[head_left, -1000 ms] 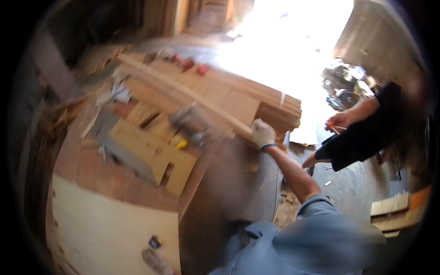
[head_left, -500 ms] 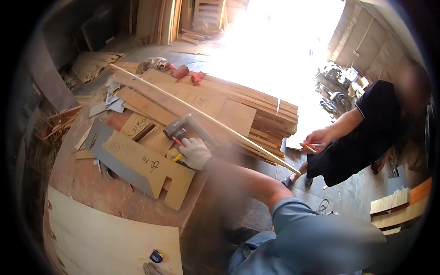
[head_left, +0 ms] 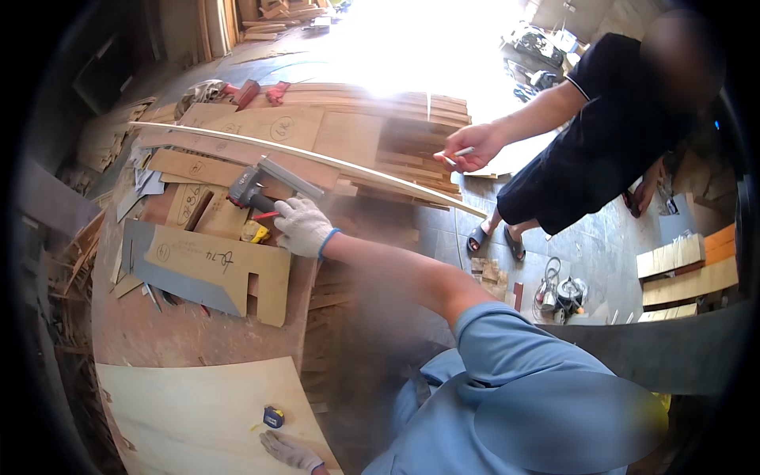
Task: The person positions a large sheet of plywood on a workbench, then uses a tape measure and pencil to mark measurements on the surface. They also use a wooden straightedge to draw straight lines across the plywood. The person handles the plywood and tools with gloved hands.
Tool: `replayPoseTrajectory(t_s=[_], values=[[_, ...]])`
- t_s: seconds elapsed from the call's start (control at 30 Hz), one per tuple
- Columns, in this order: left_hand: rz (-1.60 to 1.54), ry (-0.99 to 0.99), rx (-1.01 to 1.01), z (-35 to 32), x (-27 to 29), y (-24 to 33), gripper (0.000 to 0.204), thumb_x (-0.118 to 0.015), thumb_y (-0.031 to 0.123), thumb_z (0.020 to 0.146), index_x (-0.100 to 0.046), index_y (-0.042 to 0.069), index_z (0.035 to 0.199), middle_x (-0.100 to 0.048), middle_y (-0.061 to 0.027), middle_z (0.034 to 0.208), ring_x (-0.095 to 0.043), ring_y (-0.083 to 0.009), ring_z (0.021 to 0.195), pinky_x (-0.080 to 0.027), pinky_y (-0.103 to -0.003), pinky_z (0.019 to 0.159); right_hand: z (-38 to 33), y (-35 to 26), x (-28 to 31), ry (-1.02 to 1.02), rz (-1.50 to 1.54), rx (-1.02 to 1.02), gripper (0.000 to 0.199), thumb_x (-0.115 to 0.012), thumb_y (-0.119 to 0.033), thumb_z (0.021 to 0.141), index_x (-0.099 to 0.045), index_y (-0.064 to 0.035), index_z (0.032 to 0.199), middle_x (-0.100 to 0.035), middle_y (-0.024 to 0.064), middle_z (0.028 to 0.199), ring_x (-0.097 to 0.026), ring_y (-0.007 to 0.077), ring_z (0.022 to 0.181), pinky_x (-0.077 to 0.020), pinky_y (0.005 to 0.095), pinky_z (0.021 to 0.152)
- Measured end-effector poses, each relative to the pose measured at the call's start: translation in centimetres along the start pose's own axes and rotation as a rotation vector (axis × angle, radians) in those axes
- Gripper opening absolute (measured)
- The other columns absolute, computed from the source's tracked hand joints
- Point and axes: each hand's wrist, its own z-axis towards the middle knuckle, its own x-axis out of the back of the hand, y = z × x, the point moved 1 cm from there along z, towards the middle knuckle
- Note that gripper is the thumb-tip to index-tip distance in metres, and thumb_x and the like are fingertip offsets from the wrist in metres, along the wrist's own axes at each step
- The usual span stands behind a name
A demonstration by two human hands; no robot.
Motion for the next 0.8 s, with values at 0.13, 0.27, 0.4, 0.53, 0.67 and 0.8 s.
replayPoseTrajectory(t_s=[0.13,0.27,0.4,0.53,0.67,0.8], values=[[0.068,0.008,-0.041,-0.3,-2.1,-1.8,0.042,-0.040,0.024,0.109,-0.056,-0.003,0.137,-0.050,-0.0196,0.149,-0.043,-0.0367,0.141,-0.032,-0.047,0.121,-5.4,-1.2,5.2,-0.015,0.067,-0.175,0.027,-0.071,-0.025,0.082,-0.070,-0.0066,0.101,-0.062,0.0119,0.119,-0.059,0.0332,0.110,-0.0497,0.0438,0.094],[-0.139,-0.028,0.078,0.1,-0.2,-0.2,0.045,-0.038,0.026,0.109,-0.055,-0.004,0.137,-0.047,-0.0202,0.152,-0.039,-0.0366,0.144,-0.030,-0.046,0.121,-15.5,-0.5,9.2,0.138,0.468,-0.477,0.025,-0.066,-0.026,0.089,-0.070,-0.0029,0.099,-0.069,0.0152,0.110,-0.068,0.0346,0.095,-0.0543,0.0408,0.085],[-0.278,-0.001,0.012,-1.2,1.5,-0.5,0.040,-0.043,0.023,0.108,-0.058,-0.004,0.133,-0.049,-0.0242,0.149,-0.042,-0.0387,0.141,-0.033,-0.046,0.118,-24.9,1.1,16.3,0.301,0.612,-0.573,0.031,-0.051,-0.027,0.105,-0.063,-0.0028,0.118,-0.072,0.0145,0.107,-0.070,0.0268,0.089,-0.0557,0.0389,0.084],[-0.293,-0.029,-0.013,-4.0,1.2,-1.3,0.041,-0.042,0.023,0.108,-0.057,-0.005,0.134,-0.048,-0.0243,0.150,-0.041,-0.0387,0.142,-0.032,-0.046,0.118,-30.4,3.6,20.1,0.440,0.524,-0.480,0.048,-0.047,-0.039,0.107,-0.050,-0.0037,0.140,-0.070,0.0213,0.116,-0.071,0.0303,0.096,-0.0567,0.0413,0.084],[-0.270,-0.066,-0.020,-5.1,1.2,-2.1,0.044,-0.038,0.023,0.108,-0.054,-0.006,0.137,-0.045,-0.0240,0.152,-0.038,-0.0374,0.144,-0.030,-0.045,0.121,-28.8,1.1,23.5,0.668,1.336,-0.546,0.055,-0.046,-0.045,0.106,-0.048,-0.0041,0.143,-0.068,0.0224,0.120,-0.072,0.0323,0.098,-0.0574,0.0436,0.086],[-0.272,-0.102,0.012,-4.4,0.0,-1.8,0.042,-0.044,0.023,0.107,-0.057,-0.007,0.134,-0.048,-0.0236,0.151,-0.039,-0.0391,0.143,-0.031,-0.045,0.120,-28.6,4.5,22.1,0.723,1.212,-0.604,0.050,-0.050,-0.043,0.105,-0.054,-0.0038,0.137,-0.068,0.0197,0.121,-0.071,0.0320,0.101,-0.0581,0.0448,0.086]])
